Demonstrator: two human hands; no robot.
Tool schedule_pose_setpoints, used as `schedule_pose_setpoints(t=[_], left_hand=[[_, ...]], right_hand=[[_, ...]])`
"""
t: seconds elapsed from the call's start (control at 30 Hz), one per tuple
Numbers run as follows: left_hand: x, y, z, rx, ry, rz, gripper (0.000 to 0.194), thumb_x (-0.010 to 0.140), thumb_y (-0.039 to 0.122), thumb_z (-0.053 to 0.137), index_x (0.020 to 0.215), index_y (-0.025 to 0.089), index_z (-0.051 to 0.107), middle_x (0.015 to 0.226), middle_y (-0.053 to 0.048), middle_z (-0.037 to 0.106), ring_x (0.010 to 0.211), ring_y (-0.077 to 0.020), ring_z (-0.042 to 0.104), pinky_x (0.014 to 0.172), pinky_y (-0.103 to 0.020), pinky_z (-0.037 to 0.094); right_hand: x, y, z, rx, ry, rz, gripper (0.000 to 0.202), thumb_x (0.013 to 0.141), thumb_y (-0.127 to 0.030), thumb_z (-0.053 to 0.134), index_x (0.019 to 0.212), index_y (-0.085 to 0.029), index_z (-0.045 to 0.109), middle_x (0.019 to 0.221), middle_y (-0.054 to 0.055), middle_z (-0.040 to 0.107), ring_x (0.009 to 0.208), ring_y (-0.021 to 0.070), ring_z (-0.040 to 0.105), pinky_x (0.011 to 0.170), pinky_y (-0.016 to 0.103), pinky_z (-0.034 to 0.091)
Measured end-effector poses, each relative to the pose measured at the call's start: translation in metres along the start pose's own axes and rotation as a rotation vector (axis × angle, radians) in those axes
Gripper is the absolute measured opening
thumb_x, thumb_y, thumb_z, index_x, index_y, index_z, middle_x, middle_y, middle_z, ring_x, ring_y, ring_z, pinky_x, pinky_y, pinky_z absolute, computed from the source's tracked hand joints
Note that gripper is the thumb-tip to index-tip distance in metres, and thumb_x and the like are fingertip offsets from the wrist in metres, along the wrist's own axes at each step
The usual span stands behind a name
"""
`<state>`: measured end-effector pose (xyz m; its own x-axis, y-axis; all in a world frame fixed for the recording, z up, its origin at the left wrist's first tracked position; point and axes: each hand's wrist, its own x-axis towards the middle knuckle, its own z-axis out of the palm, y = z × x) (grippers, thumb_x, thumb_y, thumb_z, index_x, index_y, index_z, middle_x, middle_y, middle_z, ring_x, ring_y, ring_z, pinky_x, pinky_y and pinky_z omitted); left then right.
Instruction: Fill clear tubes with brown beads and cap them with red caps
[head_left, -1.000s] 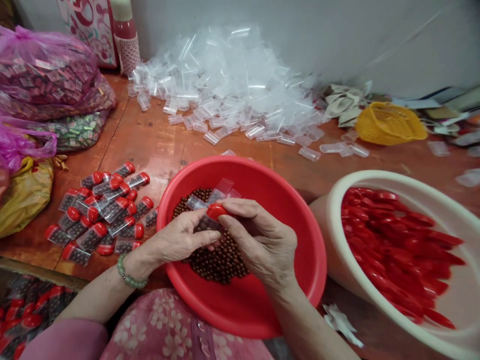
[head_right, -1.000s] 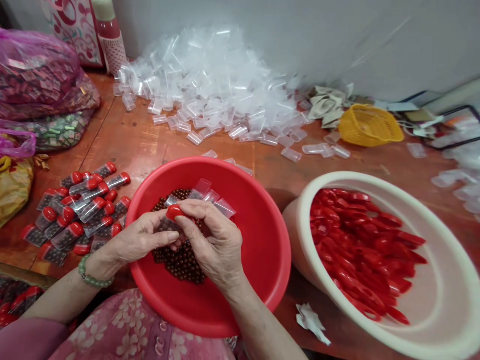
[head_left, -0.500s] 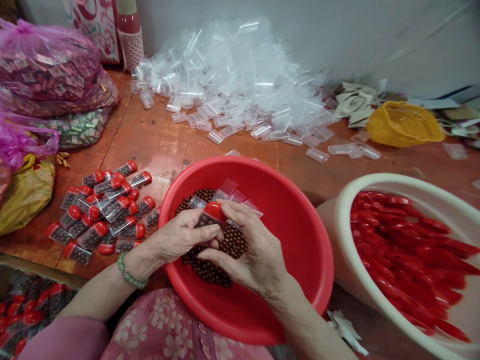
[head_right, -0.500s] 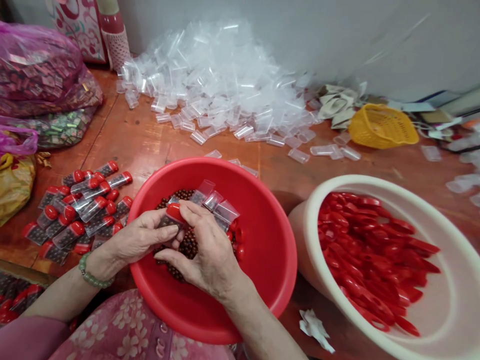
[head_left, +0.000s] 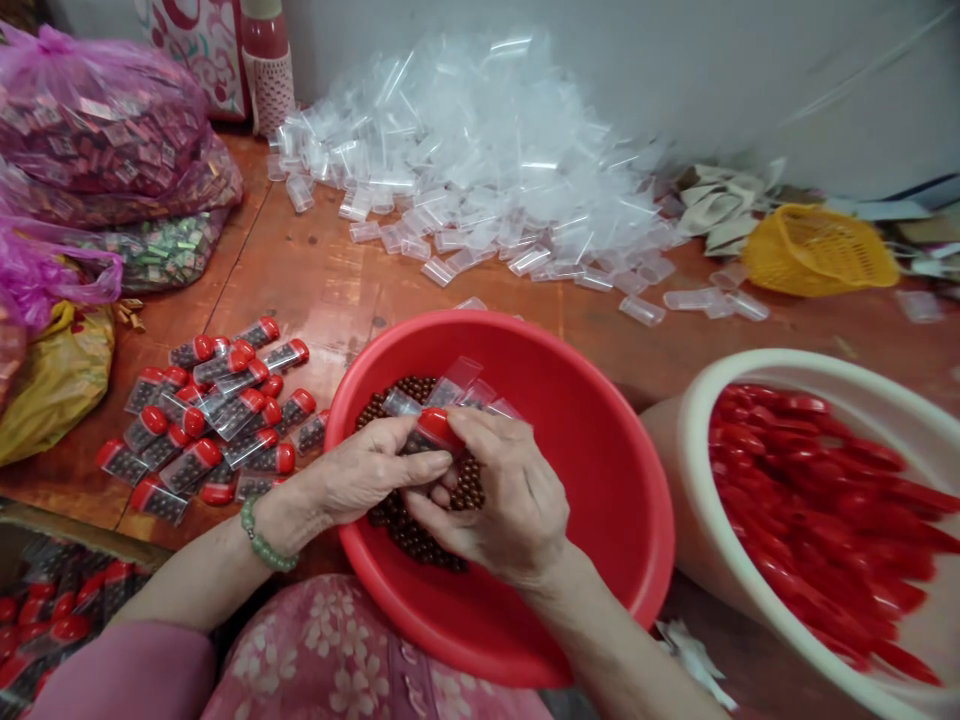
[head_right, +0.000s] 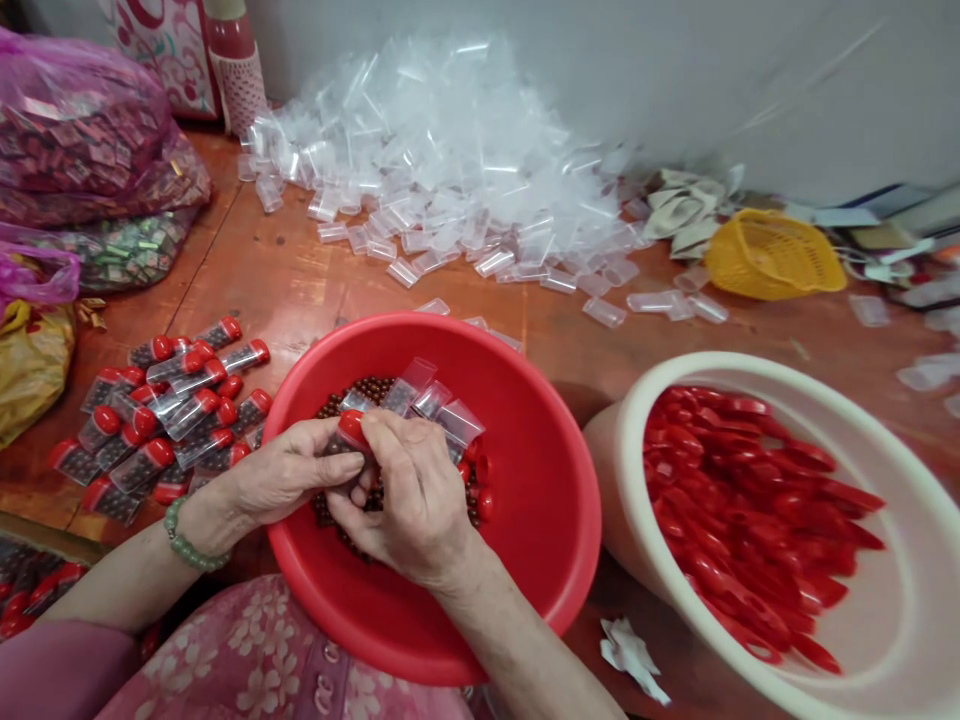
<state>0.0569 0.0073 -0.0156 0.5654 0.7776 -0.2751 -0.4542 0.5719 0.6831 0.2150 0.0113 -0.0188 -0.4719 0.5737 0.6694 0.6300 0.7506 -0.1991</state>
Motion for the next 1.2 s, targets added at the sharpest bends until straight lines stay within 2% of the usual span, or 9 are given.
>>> schedule_pose_setpoints(t=[0.23, 0.4, 0.5, 0.67, 0.8, 0.87, 0.97, 1.07, 1.2], left_hand=[[0.01, 0.002, 0.005, -0.125, 0.101, -0.084, 0.05, 0.086, 0.059, 0.051, 0.073, 0.013, 0.064, 0.063, -0.004, 0.061, 0.058, -0.0127, 0.055, 0.061, -0.027, 0.045], [0.015, -0.006, 0.012, -0.085, 0.456, 0.023, 0.024, 0.088, 0.022, 0.05, 0.067, 0.014, 0.06, 0.06, 0.001, 0.056, 0.066, -0.0117, 0.052, 0.072, -0.026, 0.043], [0.012, -0.01, 0.014, -0.015, 0.588, 0.037, 0.024, 0.083, 0.017, 0.05, 0.06, 0.016, 0.054, 0.057, 0.002, 0.052, 0.062, -0.0111, 0.046, 0.065, -0.025, 0.042], [0.006, -0.012, 0.015, 0.019, 0.534, 0.047, 0.026, 0.085, 0.032, 0.05, 0.063, 0.018, 0.053, 0.055, 0.001, 0.052, 0.057, -0.0125, 0.049, 0.055, -0.025, 0.041], [-0.012, 0.007, 0.012, 0.135, 0.347, 0.041, 0.035, 0.087, 0.048, 0.044, 0.074, 0.018, 0.057, 0.053, 0.002, 0.053, 0.048, -0.0122, 0.048, 0.05, -0.026, 0.041], [-0.026, 0.025, 0.003, 0.375, 0.338, 0.162, 0.04, 0.089, 0.052, 0.041, 0.081, 0.018, 0.061, 0.059, 0.0, 0.058, 0.054, -0.0132, 0.052, 0.056, -0.027, 0.043], [-0.045, 0.053, -0.03, 0.888, 0.751, 0.432, 0.038, 0.091, 0.05, 0.04, 0.085, 0.02, 0.063, 0.067, -0.001, 0.06, 0.063, -0.0153, 0.055, 0.062, -0.028, 0.043], [-0.056, 0.071, -0.075, 1.399, 1.073, 0.448, 0.038, 0.094, 0.048, 0.037, 0.084, 0.022, 0.063, 0.071, -0.002, 0.062, 0.072, -0.0184, 0.057, 0.068, -0.031, 0.041], [-0.062, 0.075, -0.121, 1.79, 1.124, 0.416, 0.032, 0.093, 0.043, 0.042, 0.097, 0.019, 0.062, 0.091, -0.007, 0.066, 0.097, -0.028, 0.057, 0.086, -0.042, 0.04]], right_hand=[[-0.004, 0.002, 0.001, -0.028, -0.066, -0.061, 0.069, 0.079, -0.029, 0.067, 0.139, -0.015, 0.037, 0.111, 0.018, 0.065, 0.099, 0.0281, 0.065, 0.079, 0.041, 0.056], [-0.007, 0.001, 0.005, -0.063, -0.06, -0.164, 0.068, 0.077, -0.028, 0.07, 0.137, -0.011, 0.042, 0.104, 0.019, 0.068, 0.093, 0.0288, 0.066, 0.076, 0.041, 0.054], [-0.007, -0.002, 0.008, -0.037, -0.068, -0.178, 0.056, 0.08, -0.029, 0.067, 0.132, -0.017, 0.048, 0.104, 0.015, 0.07, 0.09, 0.0264, 0.066, 0.084, 0.045, 0.051], [0.001, -0.013, 0.002, -0.047, -0.056, -0.165, 0.056, 0.08, -0.025, 0.065, 0.132, -0.014, 0.049, 0.102, 0.014, 0.072, 0.087, 0.0246, 0.067, 0.093, 0.048, 0.046], [0.009, 0.002, -0.015, 0.195, -0.24, -0.057, 0.064, 0.085, -0.028, 0.063, 0.142, -0.017, 0.036, 0.122, 0.016, 0.065, 0.113, 0.027, 0.061, 0.091, 0.043, 0.051], [0.006, 0.024, -0.023, 0.259, -0.356, 0.074, 0.065, 0.086, -0.036, 0.063, 0.143, -0.018, 0.035, 0.13, 0.016, 0.06, 0.12, 0.0271, 0.057, 0.095, 0.043, 0.051], [-0.005, 0.061, -0.025, 0.186, -0.521, 0.279, 0.039, 0.09, -0.03, 0.057, 0.128, -0.019, 0.053, 0.121, 0.012, 0.065, 0.109, 0.0249, 0.064, 0.091, 0.042, 0.053], [-0.012, 0.083, -0.016, 0.166, -0.765, 0.335, 0.027, 0.089, -0.02, 0.055, 0.115, -0.018, 0.062, 0.108, 0.01, 0.069, 0.097, 0.0227, 0.067, 0.085, 0.038, 0.054], [-0.002, 0.081, 0.001, 0.068, -0.936, 0.315, 0.026, 0.088, -0.024, 0.059, 0.111, -0.013, 0.062, 0.107, 0.013, 0.067, 0.095, 0.0244, 0.066, 0.084, 0.037, 0.052]])
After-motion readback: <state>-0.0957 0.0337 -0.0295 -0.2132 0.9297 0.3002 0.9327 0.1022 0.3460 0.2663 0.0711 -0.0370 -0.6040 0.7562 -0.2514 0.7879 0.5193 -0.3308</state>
